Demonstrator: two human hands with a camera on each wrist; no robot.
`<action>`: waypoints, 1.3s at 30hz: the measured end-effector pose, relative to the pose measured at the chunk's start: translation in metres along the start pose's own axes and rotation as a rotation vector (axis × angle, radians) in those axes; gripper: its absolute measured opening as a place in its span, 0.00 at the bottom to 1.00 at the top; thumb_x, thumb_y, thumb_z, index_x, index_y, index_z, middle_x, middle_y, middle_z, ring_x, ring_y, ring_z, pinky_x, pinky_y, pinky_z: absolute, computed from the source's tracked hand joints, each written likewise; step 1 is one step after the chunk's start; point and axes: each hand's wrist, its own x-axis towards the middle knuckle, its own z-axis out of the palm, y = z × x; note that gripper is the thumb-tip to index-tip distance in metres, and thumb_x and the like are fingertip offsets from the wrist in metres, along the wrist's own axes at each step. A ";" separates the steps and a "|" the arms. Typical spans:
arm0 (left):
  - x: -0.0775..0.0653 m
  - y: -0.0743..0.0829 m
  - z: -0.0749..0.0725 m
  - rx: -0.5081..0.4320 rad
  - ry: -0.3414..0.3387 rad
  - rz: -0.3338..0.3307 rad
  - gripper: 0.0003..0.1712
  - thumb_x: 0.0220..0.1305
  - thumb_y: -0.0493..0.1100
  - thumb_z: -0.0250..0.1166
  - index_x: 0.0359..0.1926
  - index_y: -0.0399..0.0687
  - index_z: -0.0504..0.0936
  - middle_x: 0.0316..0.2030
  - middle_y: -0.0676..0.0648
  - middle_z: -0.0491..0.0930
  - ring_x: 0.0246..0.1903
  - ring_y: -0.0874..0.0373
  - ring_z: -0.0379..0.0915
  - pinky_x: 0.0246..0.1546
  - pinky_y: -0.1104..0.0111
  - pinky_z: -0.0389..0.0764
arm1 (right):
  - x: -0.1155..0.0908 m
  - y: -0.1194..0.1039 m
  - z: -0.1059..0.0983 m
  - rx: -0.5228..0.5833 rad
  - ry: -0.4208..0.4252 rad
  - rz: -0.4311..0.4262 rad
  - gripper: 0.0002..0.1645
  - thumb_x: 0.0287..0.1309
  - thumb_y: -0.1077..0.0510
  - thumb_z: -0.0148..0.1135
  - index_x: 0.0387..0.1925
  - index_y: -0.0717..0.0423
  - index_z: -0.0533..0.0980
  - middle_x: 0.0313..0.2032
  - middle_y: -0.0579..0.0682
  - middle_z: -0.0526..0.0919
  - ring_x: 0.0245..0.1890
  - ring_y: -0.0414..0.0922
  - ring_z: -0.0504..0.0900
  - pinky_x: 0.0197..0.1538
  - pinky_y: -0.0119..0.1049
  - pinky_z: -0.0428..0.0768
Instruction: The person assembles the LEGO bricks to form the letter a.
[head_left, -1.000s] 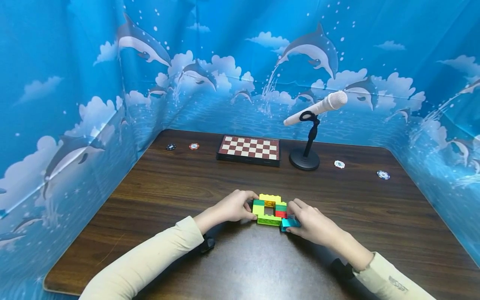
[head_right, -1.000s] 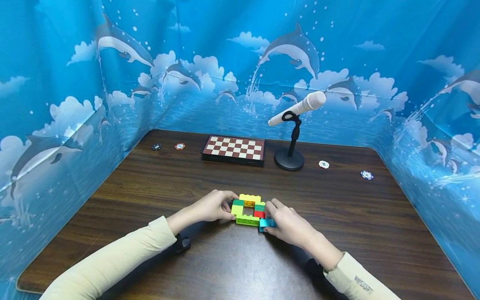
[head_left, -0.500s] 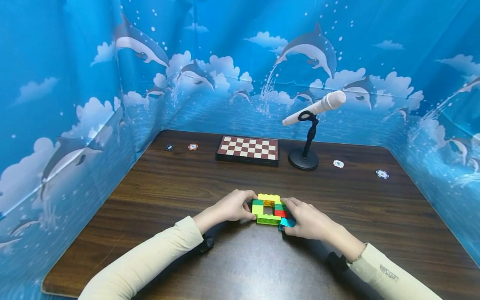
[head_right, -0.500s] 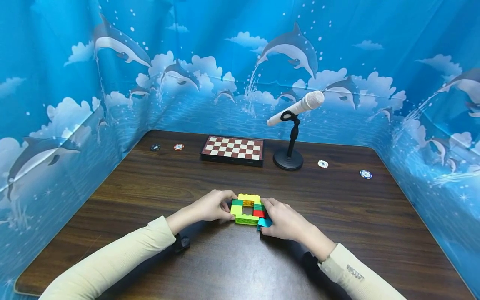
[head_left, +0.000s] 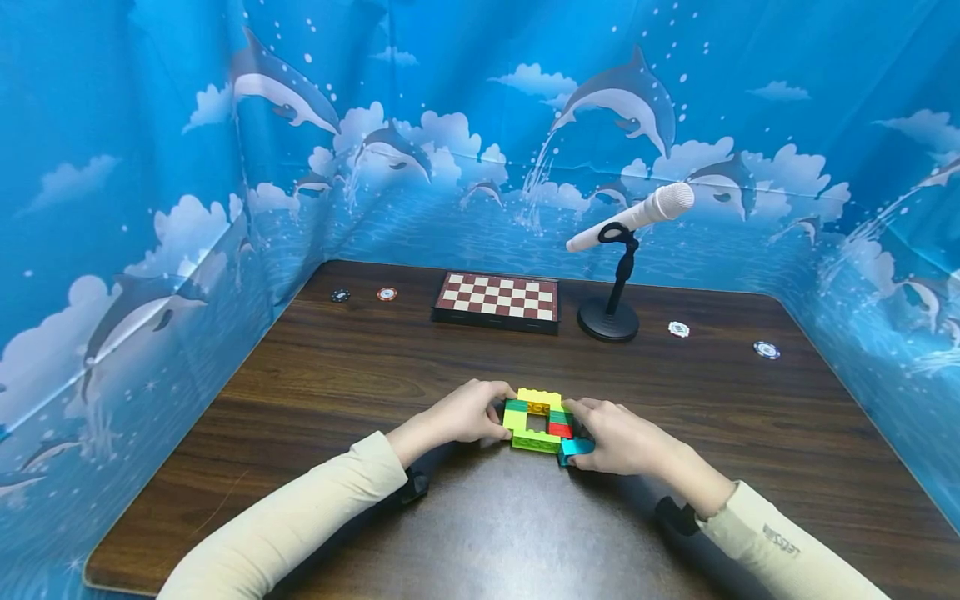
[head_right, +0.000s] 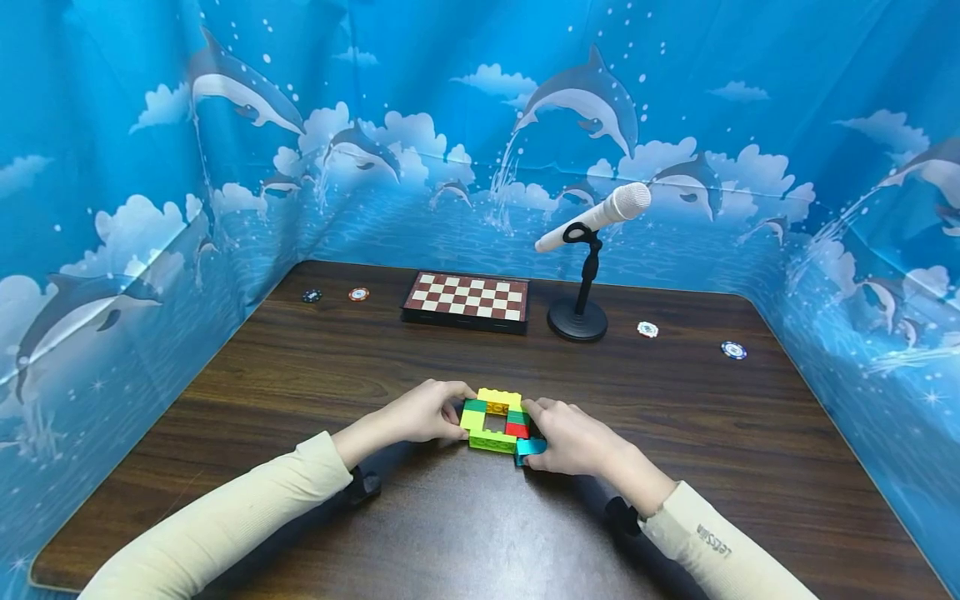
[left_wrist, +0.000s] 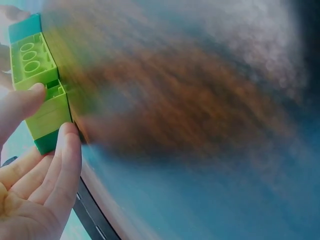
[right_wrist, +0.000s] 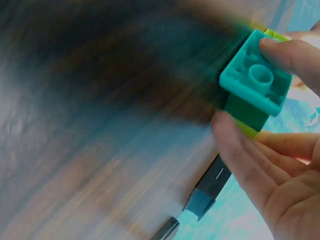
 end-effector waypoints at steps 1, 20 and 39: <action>0.000 0.000 0.000 -0.002 -0.001 -0.001 0.31 0.47 0.41 0.71 0.54 0.44 0.72 0.49 0.45 0.75 0.24 0.68 0.74 0.24 0.75 0.75 | 0.000 0.000 0.000 0.003 0.002 0.000 0.47 0.41 0.45 0.70 0.60 0.61 0.64 0.51 0.53 0.74 0.41 0.41 0.75 0.44 0.40 0.76; -0.002 0.003 0.004 0.003 0.007 0.009 0.31 0.48 0.42 0.70 0.55 0.44 0.72 0.46 0.46 0.77 0.24 0.69 0.74 0.24 0.75 0.74 | 0.000 -0.002 0.006 -0.031 0.112 -0.026 0.44 0.37 0.46 0.71 0.54 0.67 0.68 0.45 0.54 0.77 0.34 0.40 0.75 0.40 0.36 0.77; 0.003 -0.002 0.003 0.032 0.023 -0.009 0.39 0.44 0.47 0.73 0.57 0.43 0.69 0.49 0.45 0.75 0.28 0.68 0.74 0.29 0.75 0.74 | 0.005 0.007 0.005 0.165 0.025 0.105 0.53 0.36 0.40 0.72 0.62 0.56 0.61 0.56 0.53 0.70 0.46 0.44 0.72 0.48 0.43 0.74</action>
